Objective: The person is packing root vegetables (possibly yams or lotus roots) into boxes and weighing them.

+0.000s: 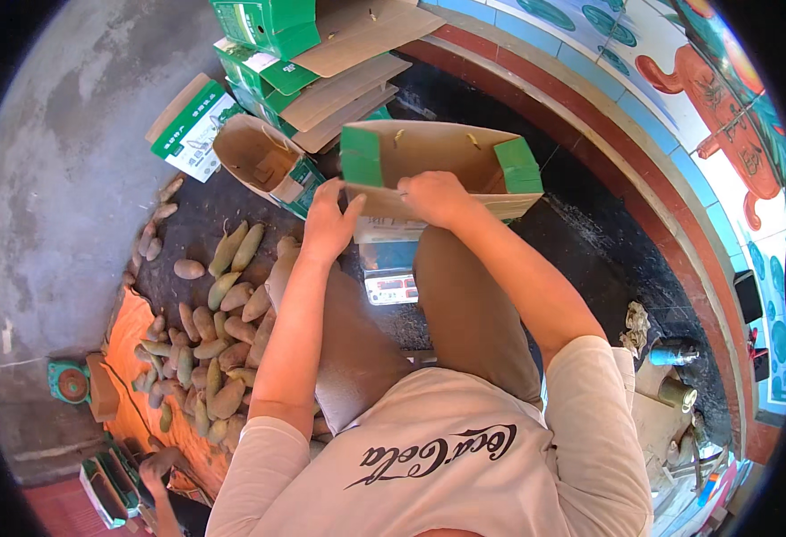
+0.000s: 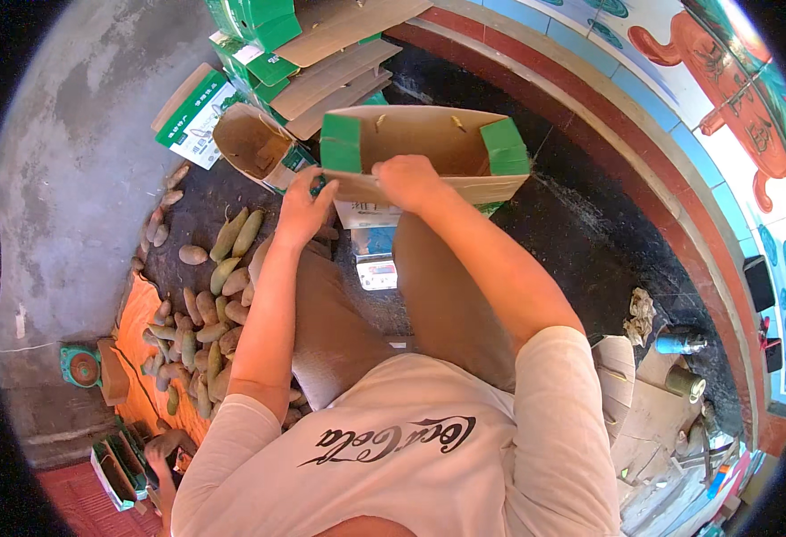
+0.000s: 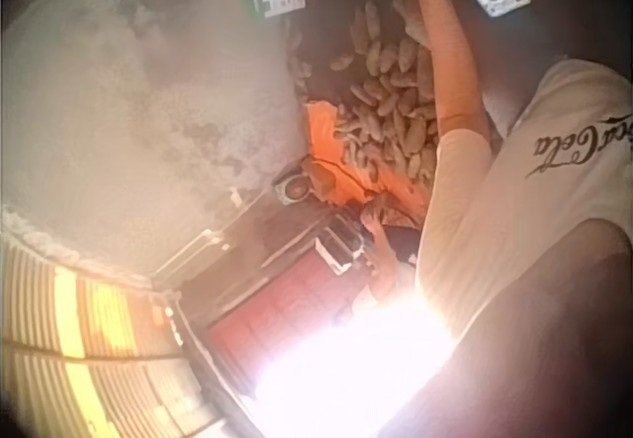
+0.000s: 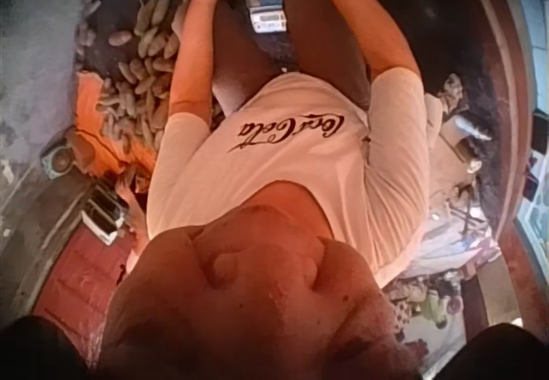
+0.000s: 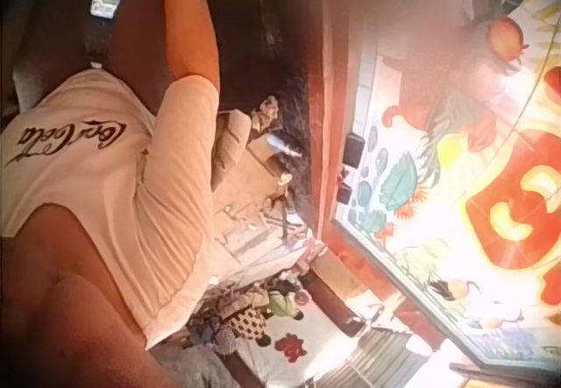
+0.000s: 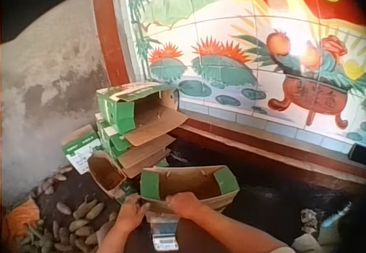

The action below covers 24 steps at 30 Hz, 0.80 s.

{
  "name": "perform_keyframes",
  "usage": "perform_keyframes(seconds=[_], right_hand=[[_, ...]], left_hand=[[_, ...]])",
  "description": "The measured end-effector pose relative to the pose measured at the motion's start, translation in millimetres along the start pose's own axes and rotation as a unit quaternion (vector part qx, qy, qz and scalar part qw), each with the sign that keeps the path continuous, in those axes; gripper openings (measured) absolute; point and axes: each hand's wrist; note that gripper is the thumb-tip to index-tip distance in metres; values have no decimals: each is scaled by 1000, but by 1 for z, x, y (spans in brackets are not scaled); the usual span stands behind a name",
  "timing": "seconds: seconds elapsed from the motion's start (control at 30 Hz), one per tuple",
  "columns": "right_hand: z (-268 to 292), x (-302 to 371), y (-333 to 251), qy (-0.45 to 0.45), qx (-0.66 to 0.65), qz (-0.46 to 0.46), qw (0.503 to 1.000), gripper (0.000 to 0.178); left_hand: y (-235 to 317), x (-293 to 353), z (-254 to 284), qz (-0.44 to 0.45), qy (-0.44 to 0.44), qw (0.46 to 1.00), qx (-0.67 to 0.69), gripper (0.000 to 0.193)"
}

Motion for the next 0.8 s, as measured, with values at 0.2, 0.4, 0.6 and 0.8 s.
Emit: perform_keyframes(seconds=[0.2,0.4,0.6,0.8], right_hand=[[23,42,17,187,-114,-15,976,12],[69,178,97,248,-7,-193,949,13],[95,370,158,44,146,-405,902,17],[70,468,148,-89,98,-484,865,31]], left_hand=[[-5,-5,-1,38,-103,989,-103,50],[-8,1,-6,-23,-204,963,-175,42],[-3,1,-12,-24,-230,952,-199,38],[-1,0,-18,-45,-202,956,-209,33]])
Point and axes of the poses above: each hand's wrist, its own x-axis away from the middle knuckle, its own z-axis out of the back of the hand, y = z × x, and after that the axes turned 11 degrees about y, right-handed
